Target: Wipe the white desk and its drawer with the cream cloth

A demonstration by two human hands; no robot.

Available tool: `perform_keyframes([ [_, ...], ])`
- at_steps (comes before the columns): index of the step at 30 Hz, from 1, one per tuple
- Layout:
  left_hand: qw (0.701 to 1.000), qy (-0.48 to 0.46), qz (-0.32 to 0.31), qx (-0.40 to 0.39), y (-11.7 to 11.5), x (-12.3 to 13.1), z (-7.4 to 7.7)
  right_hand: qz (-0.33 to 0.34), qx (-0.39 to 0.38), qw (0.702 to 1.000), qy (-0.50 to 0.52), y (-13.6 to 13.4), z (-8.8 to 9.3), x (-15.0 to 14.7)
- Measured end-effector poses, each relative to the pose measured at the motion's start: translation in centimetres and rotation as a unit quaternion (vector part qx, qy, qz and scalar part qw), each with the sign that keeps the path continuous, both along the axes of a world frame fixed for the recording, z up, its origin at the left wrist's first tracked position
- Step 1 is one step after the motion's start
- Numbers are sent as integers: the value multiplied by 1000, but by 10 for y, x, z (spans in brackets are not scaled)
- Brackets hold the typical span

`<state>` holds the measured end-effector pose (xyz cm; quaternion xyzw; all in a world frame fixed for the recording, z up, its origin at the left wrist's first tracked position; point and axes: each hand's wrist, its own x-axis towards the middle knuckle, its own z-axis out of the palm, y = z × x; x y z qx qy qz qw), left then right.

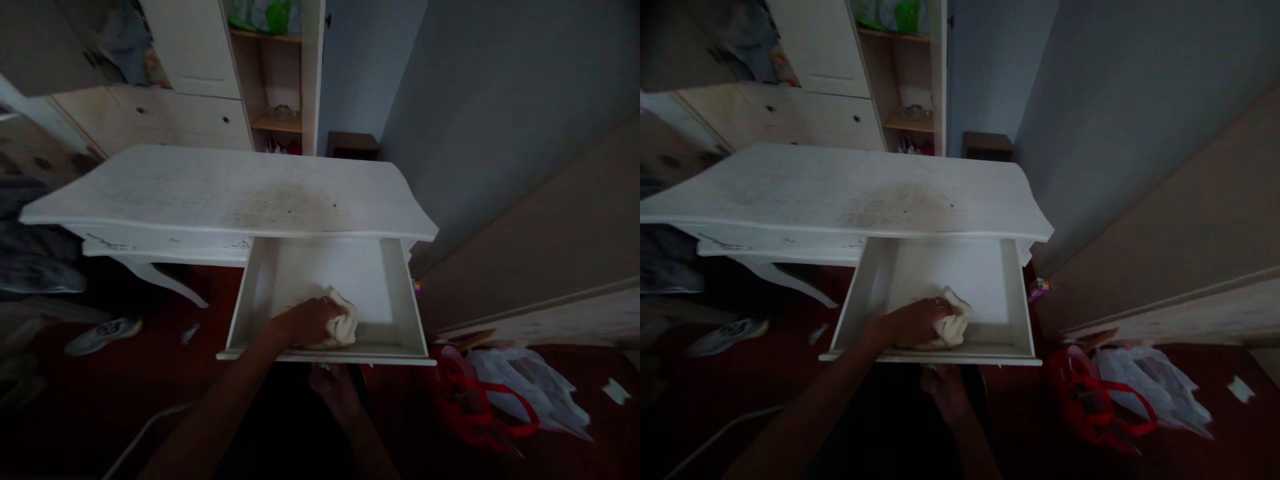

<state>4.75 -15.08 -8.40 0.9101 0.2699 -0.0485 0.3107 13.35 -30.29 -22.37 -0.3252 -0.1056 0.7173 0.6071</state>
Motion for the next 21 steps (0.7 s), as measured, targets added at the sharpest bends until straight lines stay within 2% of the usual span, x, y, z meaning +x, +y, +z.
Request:
perform_keyframes([
  [3,997,-9,76,26,-13,-48,-7,-1,-19,1000,8,-1,-1,2],
  [6,985,33,148,84,-29,-77,-6,1,-30,1000,8,-2,0,5],
  [10,980,11,165,112,-41,-95,14,6,-51,999,-7,-4,-4,6],
  [13,982,-10,171,76,-41,-103,32,-4,-57,998,-21,-7,-10,7],
  [15,980,-15,190,52,-38,-110,37,-2,-53,998,-24,-8,-12,8],
  [18,977,-26,200,76,-34,-124,32,21,-38,998,-49,-8,-12,11],
  [21,963,-63,181,187,-26,-134,18,23,-22,996,-88,-7,-9,13],
])
